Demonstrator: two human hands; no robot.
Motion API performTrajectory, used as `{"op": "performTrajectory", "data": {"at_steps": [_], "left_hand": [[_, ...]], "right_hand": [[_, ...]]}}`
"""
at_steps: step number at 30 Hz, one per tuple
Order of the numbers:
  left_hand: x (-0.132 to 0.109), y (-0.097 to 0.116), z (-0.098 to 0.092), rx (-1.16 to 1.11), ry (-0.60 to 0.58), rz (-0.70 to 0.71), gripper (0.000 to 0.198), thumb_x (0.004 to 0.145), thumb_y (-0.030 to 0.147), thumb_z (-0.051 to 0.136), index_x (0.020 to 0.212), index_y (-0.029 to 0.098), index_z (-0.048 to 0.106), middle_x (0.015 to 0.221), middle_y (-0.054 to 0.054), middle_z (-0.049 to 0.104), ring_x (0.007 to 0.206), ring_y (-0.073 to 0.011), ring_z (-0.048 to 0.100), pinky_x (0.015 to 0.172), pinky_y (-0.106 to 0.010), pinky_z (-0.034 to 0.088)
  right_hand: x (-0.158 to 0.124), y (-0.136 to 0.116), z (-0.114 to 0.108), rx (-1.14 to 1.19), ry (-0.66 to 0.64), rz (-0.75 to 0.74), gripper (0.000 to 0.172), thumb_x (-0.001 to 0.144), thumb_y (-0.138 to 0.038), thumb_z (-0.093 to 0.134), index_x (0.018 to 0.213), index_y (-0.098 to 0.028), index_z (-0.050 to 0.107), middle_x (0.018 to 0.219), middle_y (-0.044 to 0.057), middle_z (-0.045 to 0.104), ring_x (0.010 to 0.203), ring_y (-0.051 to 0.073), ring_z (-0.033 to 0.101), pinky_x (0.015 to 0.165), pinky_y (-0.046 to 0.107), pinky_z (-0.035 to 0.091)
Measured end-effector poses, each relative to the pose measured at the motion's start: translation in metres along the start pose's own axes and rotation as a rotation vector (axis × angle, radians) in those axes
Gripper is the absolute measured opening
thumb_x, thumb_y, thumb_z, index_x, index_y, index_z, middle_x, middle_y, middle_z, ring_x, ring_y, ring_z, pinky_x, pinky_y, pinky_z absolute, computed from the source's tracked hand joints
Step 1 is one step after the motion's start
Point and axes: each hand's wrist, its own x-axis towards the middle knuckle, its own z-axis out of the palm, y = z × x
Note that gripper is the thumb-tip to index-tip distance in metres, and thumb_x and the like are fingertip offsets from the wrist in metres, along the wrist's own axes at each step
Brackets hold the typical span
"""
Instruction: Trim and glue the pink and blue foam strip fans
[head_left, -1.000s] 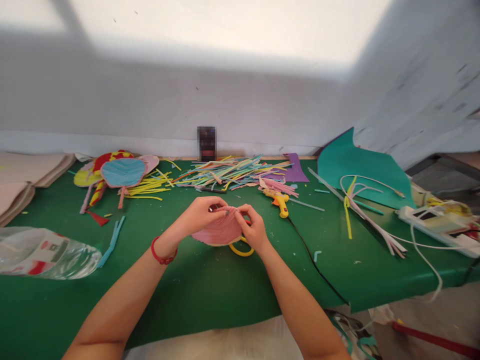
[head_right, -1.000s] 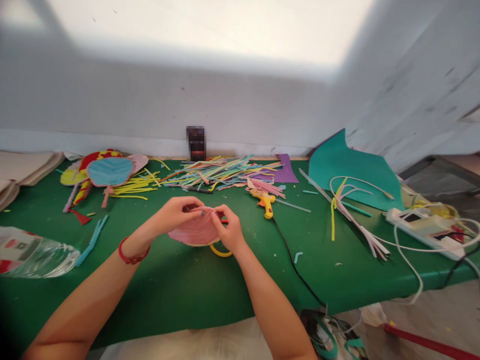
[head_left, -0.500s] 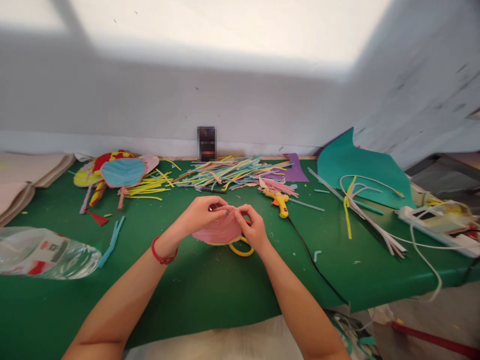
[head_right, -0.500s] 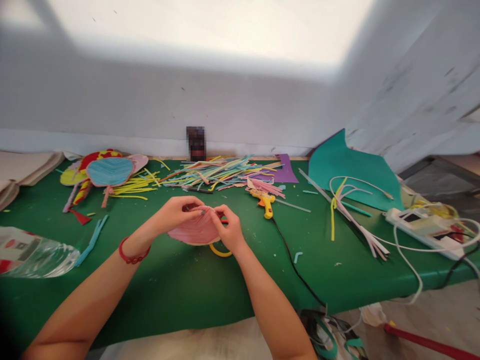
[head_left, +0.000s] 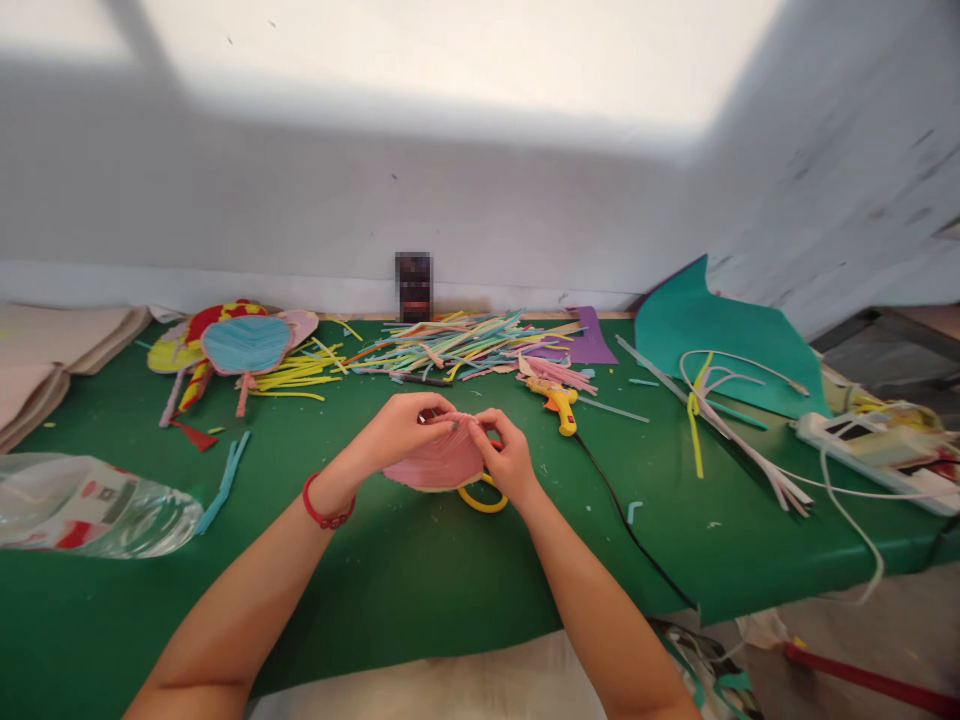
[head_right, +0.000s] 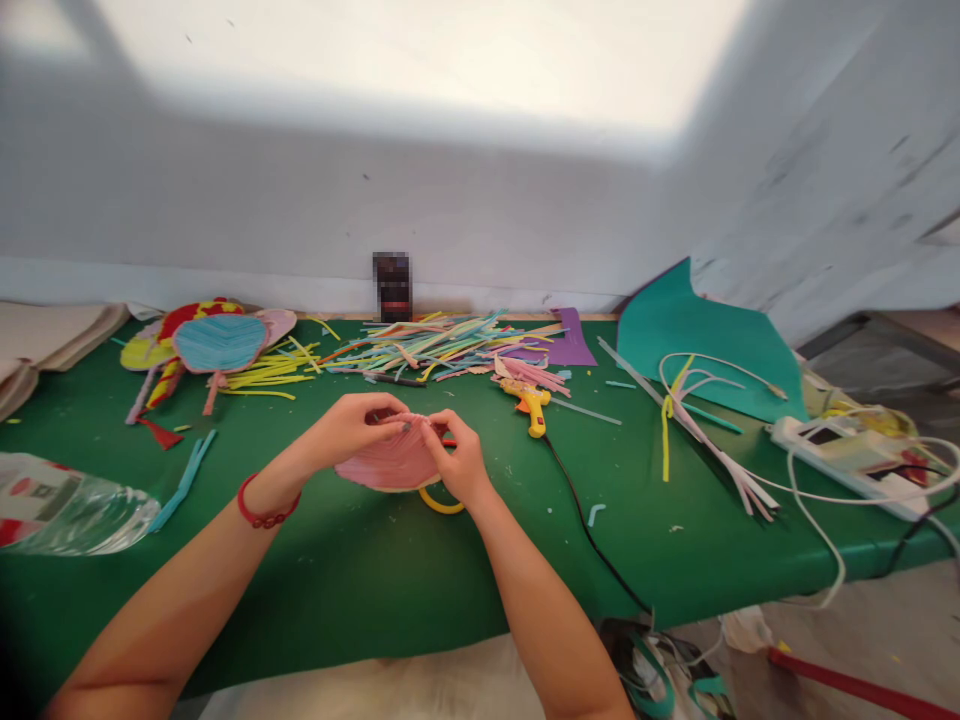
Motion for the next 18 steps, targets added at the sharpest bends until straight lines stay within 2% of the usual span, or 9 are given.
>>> {"op": "performTrajectory", "data": {"at_steps": [18], "left_hand": [[-0.001,0.0027,0.0007,-0.012,0.005,-0.006,0.021,0.078,0.03,0.053,0.083,0.018,0.07,0.078,-0.001,0.07,0.071,-0.0151,0.058,0.065,-0.024,0.043]], "right_hand": [[0.0004,0.0007,0.0011,-0.013,-0.016,-0.029,0.018,0.088,-0.037,0.053,0.083,-0.02,0.059,0.077,0.001,0.061,0.072,0.014,0.057,0.066,0.025,0.047]]}}
